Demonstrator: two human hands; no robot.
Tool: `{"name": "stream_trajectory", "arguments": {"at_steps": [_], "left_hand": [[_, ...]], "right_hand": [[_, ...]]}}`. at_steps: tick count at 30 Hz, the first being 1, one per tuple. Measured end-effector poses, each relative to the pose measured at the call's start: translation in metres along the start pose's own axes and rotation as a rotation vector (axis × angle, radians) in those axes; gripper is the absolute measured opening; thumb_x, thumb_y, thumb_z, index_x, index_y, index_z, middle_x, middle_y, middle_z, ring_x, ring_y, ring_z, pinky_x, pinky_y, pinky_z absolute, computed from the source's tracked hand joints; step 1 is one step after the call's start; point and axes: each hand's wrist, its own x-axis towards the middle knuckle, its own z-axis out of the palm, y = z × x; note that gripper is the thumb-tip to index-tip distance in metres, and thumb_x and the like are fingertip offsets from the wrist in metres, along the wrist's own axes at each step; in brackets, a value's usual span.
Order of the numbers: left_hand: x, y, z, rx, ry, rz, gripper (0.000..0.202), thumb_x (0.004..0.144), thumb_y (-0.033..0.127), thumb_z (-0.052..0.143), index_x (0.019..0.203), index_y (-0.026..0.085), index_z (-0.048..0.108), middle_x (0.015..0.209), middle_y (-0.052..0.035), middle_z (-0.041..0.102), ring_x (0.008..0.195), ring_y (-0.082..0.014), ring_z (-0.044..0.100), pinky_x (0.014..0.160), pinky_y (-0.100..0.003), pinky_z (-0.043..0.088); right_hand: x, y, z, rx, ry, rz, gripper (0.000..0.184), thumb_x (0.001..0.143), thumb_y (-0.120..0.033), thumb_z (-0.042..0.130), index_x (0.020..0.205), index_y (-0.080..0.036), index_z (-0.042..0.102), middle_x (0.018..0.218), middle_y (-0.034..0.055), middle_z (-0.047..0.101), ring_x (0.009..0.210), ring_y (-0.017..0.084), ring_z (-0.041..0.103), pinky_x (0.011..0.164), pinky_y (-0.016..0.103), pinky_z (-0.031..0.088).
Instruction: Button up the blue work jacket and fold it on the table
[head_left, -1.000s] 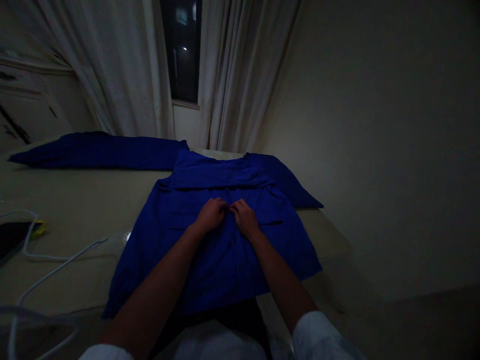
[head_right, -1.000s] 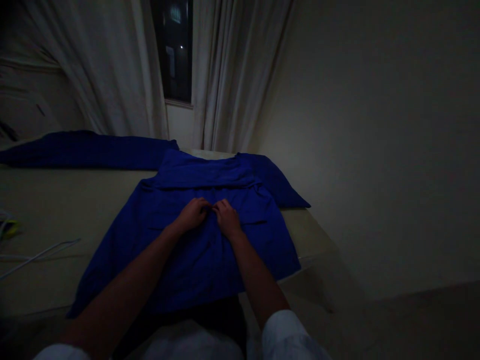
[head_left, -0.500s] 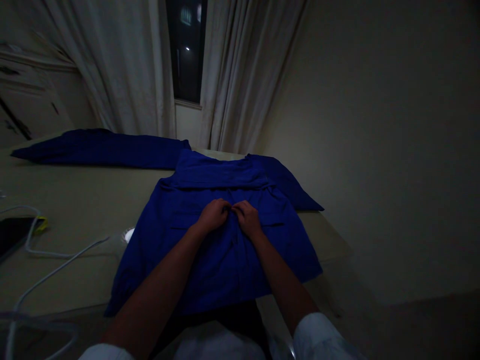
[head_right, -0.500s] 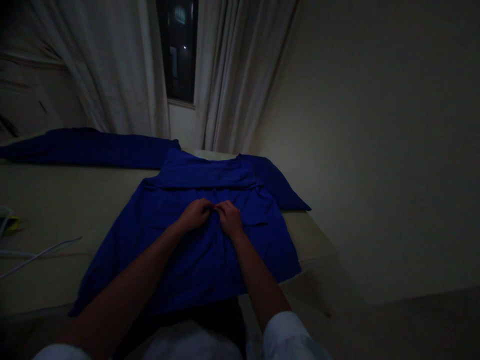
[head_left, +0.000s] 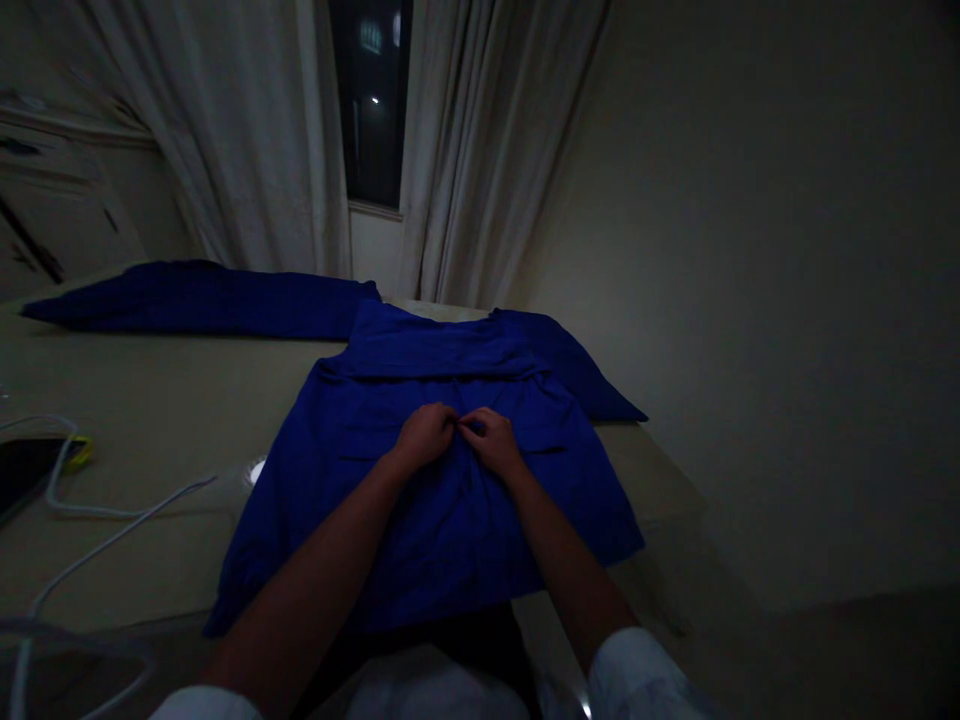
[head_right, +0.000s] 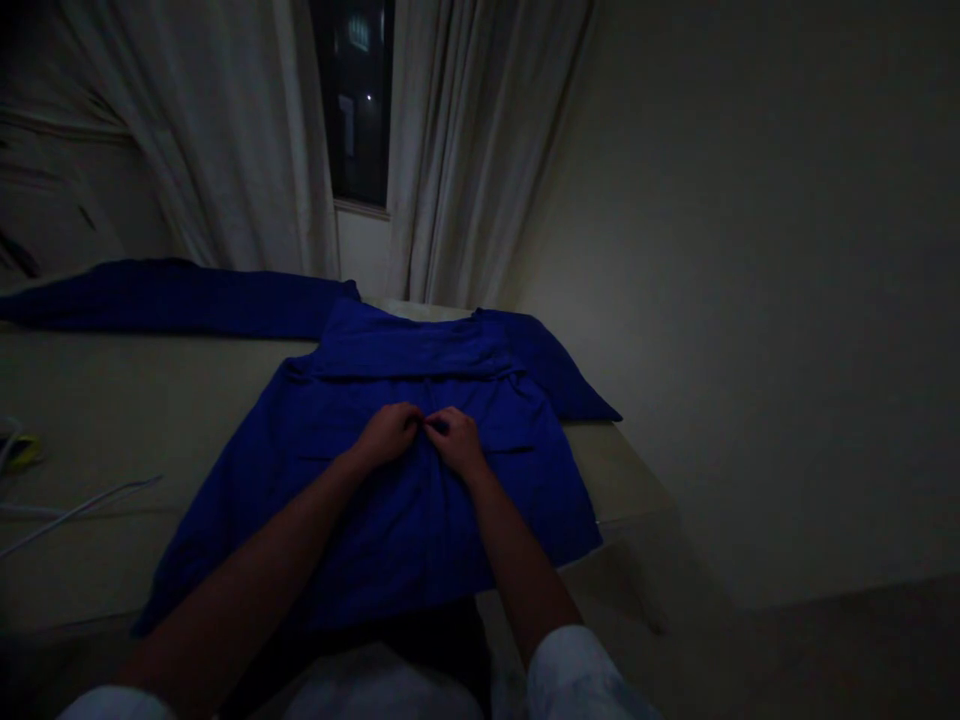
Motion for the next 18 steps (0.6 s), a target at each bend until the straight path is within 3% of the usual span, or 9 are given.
{"name": "stream_trajectory", "arguments": {"at_steps": [6,13,18], "left_hand": [[0.0009,-0.0007,0.0028,0.018,0.014,-0.002,0.034,0.092,0.013,0.048,0.105,0.021,0.079,0.113,-0.0083,0.076,0.107,-0.0229,0.070,0.098,-0.032,0.052],[-0.0013,0.0000,0.0039,0.024,0.024,0.000,0.035,0.092,0.009,0.045,0.104,0.018,0.076,0.112,-0.0095,0.073,0.108,-0.0224,0.068,0.099,-0.033,0.051],[-0.0012,0.0045,0.0002,0.032,0.061,-0.009,0.031,0.090,0.006,0.047,0.099,0.017,0.074,0.109,-0.0111,0.074,0.108,-0.0265,0.067,0.099,-0.039,0.051]], "right_hand": [[0.0009,-0.0021,-0.0018,0.038,-0.046,0.025,0.011,0.083,-0.014,0.071,0.088,-0.021,0.078,0.095,0.0050,0.076,0.090,0.019,0.071,0.082,0.029,0.053],[0.0001,-0.0039,0.0000,0.223,-0.113,0.199,0.020,0.081,-0.018,0.065,0.100,-0.020,0.070,0.096,0.0003,0.074,0.055,0.009,0.054,0.056,0.023,0.044],[0.0032,-0.0049,0.0008,0.146,-0.042,0.096,0.026,0.076,-0.009,0.056,0.097,-0.020,0.068,0.099,0.0022,0.068,0.078,0.015,0.061,0.075,0.027,0.051]]}}
